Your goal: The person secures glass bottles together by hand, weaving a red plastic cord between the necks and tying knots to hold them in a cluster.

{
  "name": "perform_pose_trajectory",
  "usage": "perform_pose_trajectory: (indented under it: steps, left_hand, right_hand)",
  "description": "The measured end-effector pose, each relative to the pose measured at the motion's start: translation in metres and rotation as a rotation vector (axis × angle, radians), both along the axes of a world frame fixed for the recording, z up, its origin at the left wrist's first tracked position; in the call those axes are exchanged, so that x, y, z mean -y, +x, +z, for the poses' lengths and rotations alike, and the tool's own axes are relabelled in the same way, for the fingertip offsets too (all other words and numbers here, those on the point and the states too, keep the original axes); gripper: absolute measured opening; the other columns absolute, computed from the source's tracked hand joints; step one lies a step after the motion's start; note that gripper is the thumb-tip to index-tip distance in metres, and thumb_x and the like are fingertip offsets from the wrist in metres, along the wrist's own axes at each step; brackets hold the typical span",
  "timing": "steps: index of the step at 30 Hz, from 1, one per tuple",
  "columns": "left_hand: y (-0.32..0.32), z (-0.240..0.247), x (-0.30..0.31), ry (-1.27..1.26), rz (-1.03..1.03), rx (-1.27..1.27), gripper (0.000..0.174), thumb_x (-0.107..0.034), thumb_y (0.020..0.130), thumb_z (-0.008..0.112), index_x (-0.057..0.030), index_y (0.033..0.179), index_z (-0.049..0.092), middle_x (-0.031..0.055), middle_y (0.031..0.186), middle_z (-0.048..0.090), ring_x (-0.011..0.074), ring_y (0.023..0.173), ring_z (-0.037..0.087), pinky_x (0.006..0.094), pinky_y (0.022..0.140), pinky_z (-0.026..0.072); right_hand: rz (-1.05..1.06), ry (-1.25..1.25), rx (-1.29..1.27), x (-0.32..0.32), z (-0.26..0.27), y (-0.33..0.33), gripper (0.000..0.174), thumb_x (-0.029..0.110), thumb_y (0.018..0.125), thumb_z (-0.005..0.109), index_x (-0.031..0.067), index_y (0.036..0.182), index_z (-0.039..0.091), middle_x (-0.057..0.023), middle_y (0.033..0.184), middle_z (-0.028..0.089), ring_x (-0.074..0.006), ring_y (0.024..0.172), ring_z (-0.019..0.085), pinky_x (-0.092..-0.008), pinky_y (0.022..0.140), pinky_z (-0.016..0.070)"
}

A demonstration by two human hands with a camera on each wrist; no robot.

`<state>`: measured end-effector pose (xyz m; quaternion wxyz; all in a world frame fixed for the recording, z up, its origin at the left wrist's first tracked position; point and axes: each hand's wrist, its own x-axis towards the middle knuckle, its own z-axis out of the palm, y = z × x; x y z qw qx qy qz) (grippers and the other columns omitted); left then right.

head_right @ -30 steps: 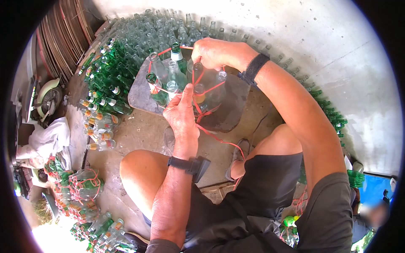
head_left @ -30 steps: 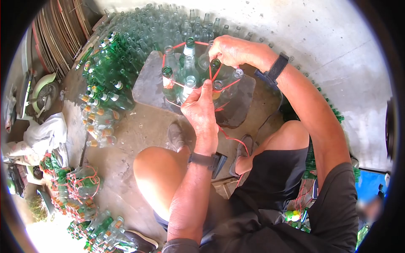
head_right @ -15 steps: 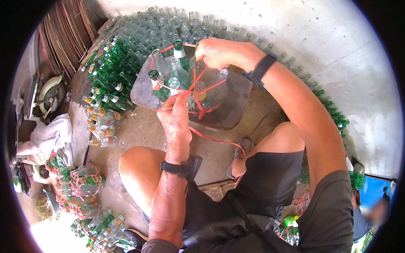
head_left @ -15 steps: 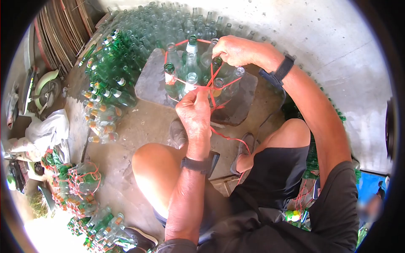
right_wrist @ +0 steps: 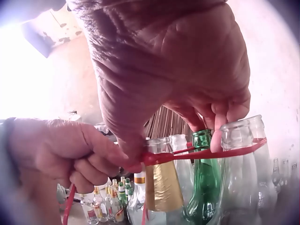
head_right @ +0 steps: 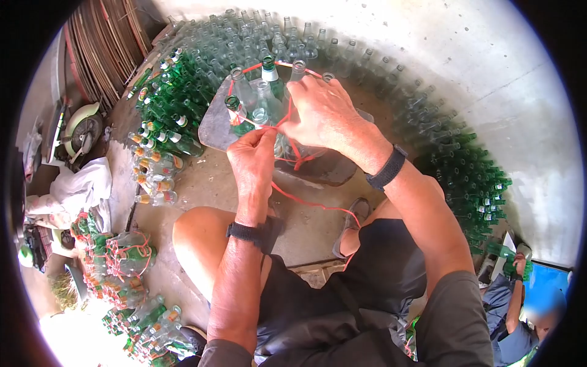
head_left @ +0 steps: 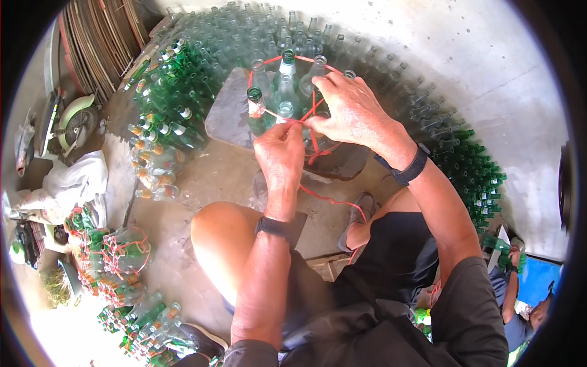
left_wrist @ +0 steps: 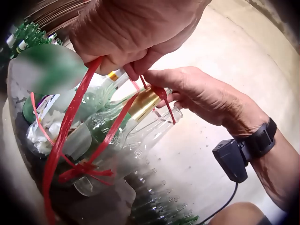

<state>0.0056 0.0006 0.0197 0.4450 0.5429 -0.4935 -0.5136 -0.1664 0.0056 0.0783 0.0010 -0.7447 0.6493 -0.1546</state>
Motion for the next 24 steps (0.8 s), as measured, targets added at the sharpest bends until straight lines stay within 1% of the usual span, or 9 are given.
perform_pose_trajectory:
  steps: [7,9,12,13,14,15,20,22,24]
  left_hand:
    - [0.011,0.007,0.007,-0.158,-0.004,0.153,0.021,-0.013,0.093,0.076,0.0053,0.100,0.081,-0.0008,0.071,0.069,0.0049,0.065,0.053,0.0278,0.058,0.0446]
    - [0.017,0.015,0.008,-0.090,-0.043,0.249,0.022,-0.016,0.093,0.073,0.0034,0.101,0.081,0.0198,0.079,0.077,0.0187,0.071,0.073,0.0368,0.071,0.0558]
    - [0.019,0.012,0.012,-0.159,-0.051,0.295,0.021,-0.017,0.093,0.073,0.0012,0.100,0.081,0.0200,0.078,0.076,0.0244,0.070,0.074,0.0382,0.071,0.0560]
    - [0.020,0.013,0.012,-0.164,-0.054,0.299,0.021,-0.017,0.093,0.073,0.0012,0.100,0.081,0.0200,0.078,0.076,0.0244,0.070,0.074,0.0382,0.071,0.0560]
    - [0.021,0.014,0.012,-0.212,-0.065,0.353,0.020,-0.015,0.093,0.074,0.0021,0.100,0.081,0.0149,0.077,0.077,0.0167,0.068,0.070,0.0344,0.067,0.0541]
    - [0.021,0.016,0.012,-0.258,-0.077,0.407,0.019,-0.014,0.093,0.075,0.0031,0.100,0.081,0.0098,0.076,0.077,0.0090,0.067,0.065,0.0306,0.064,0.0522]
    - [0.021,0.027,0.015,-0.343,-0.114,0.537,0.018,-0.014,0.093,0.075,0.0007,0.100,0.082,0.0125,0.075,0.076,0.0121,0.066,0.069,0.0327,0.065,0.0534]
    - [0.022,0.032,0.017,-0.378,-0.140,0.585,0.017,-0.014,0.093,0.075,-0.0006,0.099,0.082,0.0128,0.074,0.076,0.0133,0.065,0.069,0.0330,0.064,0.0534]
    - [0.022,0.039,0.017,-0.424,-0.180,0.616,0.014,-0.016,0.093,0.070,-0.0093,0.093,0.082,0.0188,0.072,0.071,0.0412,0.073,0.072,0.0472,0.069,0.0569]
  right_hand:
    - [-0.015,0.034,0.016,-0.001,-0.003,0.004,0.071,0.029,0.081,0.085,-0.0038,0.138,0.059,-0.0209,0.126,0.064,-0.0403,0.112,0.066,-0.0485,0.102,0.0517]
    - [-0.026,0.031,0.012,-0.003,-0.006,0.005,0.070,0.027,0.082,0.085,-0.0038,0.139,0.058,-0.0206,0.127,0.063,-0.0397,0.111,0.066,-0.0475,0.101,0.0529]
    - [-0.019,0.003,0.027,-0.002,-0.014,0.003,0.068,0.024,0.083,0.083,-0.0041,0.140,0.057,-0.0205,0.129,0.062,-0.0399,0.111,0.066,-0.0464,0.100,0.0540]
    - [0.009,-0.086,0.060,0.000,-0.023,0.002,0.063,0.022,0.081,0.080,-0.0045,0.134,0.058,-0.0211,0.122,0.063,-0.0414,0.105,0.067,-0.0483,0.095,0.0546]
    - [0.036,-0.175,0.093,0.000,-0.029,-0.001,0.058,0.020,0.080,0.077,-0.0050,0.128,0.059,-0.0217,0.116,0.063,-0.0429,0.098,0.068,-0.0503,0.091,0.0552]
    - [0.031,-0.179,0.096,0.000,-0.028,-0.001,0.058,0.020,0.080,0.077,-0.0050,0.128,0.059,-0.0217,0.116,0.063,-0.0429,0.098,0.068,-0.0503,0.091,0.0552]
    - [0.032,-0.094,0.177,-0.001,-0.029,0.000,0.062,0.019,0.081,0.076,-0.0052,0.135,0.055,-0.0227,0.120,0.060,-0.0443,0.094,0.068,-0.0520,0.087,0.0563]
    - [0.032,-0.117,0.195,-0.001,-0.030,0.001,0.061,0.019,0.081,0.077,-0.0048,0.133,0.056,-0.0223,0.119,0.060,-0.0440,0.094,0.068,-0.0518,0.086,0.0560]
    - [0.030,-0.137,0.213,-0.001,-0.032,0.001,0.059,0.019,0.081,0.077,-0.0043,0.131,0.057,-0.0218,0.118,0.060,-0.0438,0.093,0.068,-0.0515,0.085,0.0556]
